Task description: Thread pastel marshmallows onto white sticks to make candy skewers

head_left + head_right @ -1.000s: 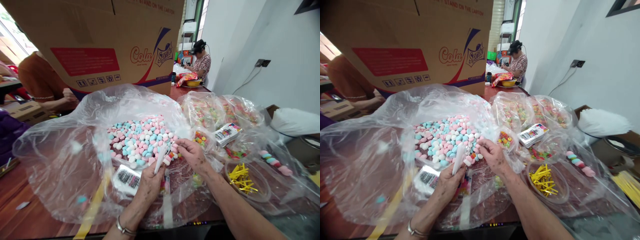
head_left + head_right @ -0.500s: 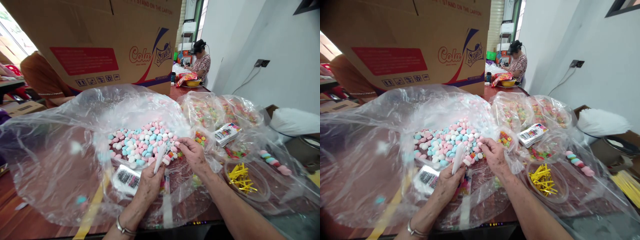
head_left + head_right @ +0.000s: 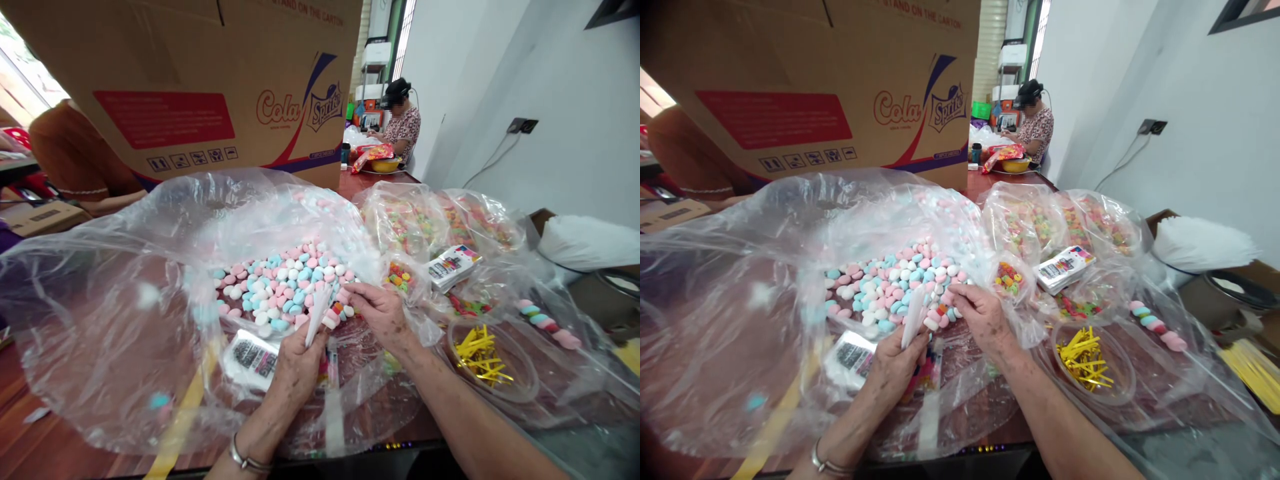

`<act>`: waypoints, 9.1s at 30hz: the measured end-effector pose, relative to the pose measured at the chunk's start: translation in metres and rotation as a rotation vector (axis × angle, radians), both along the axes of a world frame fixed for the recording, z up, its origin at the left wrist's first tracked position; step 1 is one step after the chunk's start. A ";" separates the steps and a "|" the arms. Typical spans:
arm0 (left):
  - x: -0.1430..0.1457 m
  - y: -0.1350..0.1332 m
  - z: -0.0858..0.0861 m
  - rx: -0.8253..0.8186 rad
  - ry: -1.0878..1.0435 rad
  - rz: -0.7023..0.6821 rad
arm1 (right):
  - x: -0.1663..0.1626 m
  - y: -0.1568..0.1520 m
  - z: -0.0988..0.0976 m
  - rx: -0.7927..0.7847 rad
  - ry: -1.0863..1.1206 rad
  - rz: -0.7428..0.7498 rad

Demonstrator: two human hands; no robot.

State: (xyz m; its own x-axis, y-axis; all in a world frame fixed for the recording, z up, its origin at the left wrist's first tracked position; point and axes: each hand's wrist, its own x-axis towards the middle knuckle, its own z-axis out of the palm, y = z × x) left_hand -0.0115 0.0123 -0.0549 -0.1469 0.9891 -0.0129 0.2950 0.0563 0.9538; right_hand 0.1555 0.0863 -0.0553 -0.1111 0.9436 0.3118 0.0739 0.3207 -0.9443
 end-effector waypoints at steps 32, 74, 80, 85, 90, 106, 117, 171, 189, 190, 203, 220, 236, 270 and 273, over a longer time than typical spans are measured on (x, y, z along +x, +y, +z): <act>0.006 -0.005 0.011 -0.139 -0.185 0.098 | 0.061 -0.012 0.044 0.155 -0.865 0.079; 0.005 -0.005 0.015 -0.107 -0.158 0.076 | 0.053 -0.030 0.017 0.044 -1.428 0.193; 0.002 -0.005 0.012 -0.115 -0.158 0.065 | 0.042 -0.044 0.019 0.098 -1.599 0.079; 0.003 -0.005 0.012 -0.106 -0.158 0.069 | 0.042 -0.045 0.021 0.168 -1.583 0.183; 0.004 -0.006 0.012 -0.097 -0.173 0.070 | 0.049 -0.044 0.019 0.156 -1.539 0.229; 0.007 -0.007 0.018 -0.127 -0.182 0.066 | 0.047 -0.046 0.012 0.075 -1.336 0.007; 0.002 -0.007 0.006 -0.086 -0.132 -0.090 | 0.031 -0.011 0.012 -0.187 -0.098 0.002; -0.002 0.003 -0.001 -0.017 -0.440 0.210 | 0.008 0.001 0.019 0.137 -0.686 0.102; -0.001 0.001 0.005 -0.064 -0.414 0.162 | 0.009 0.008 0.001 0.249 -1.028 0.293; -0.001 0.001 0.005 -0.063 -0.414 0.163 | 0.008 0.008 0.000 0.262 -1.027 0.309; -0.002 0.003 0.001 -0.056 -0.400 0.188 | -0.005 -0.002 -0.005 0.311 -0.890 0.357; 0.002 -0.002 0.015 -0.102 -0.292 0.160 | 0.005 -0.023 0.002 0.304 -1.133 0.044; 0.003 -0.003 0.015 -0.095 -0.270 0.153 | 0.033 -0.004 0.011 0.356 -1.077 0.002; 0.002 -0.006 0.001 -0.113 -0.148 -0.002 | 0.008 -0.004 0.019 -0.389 0.498 -0.004; 0.002 -0.005 0.002 -0.086 -0.129 0.005 | 0.005 -0.007 0.024 -0.425 0.570 0.026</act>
State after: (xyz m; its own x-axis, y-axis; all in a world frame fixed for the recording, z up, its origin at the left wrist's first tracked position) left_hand -0.0093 0.0071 -0.0528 -0.1439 0.9827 -0.1170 0.1699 0.1410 0.9753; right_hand 0.1604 0.0791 -0.0314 -0.0647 0.9957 -0.0663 -0.4716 -0.0890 -0.8773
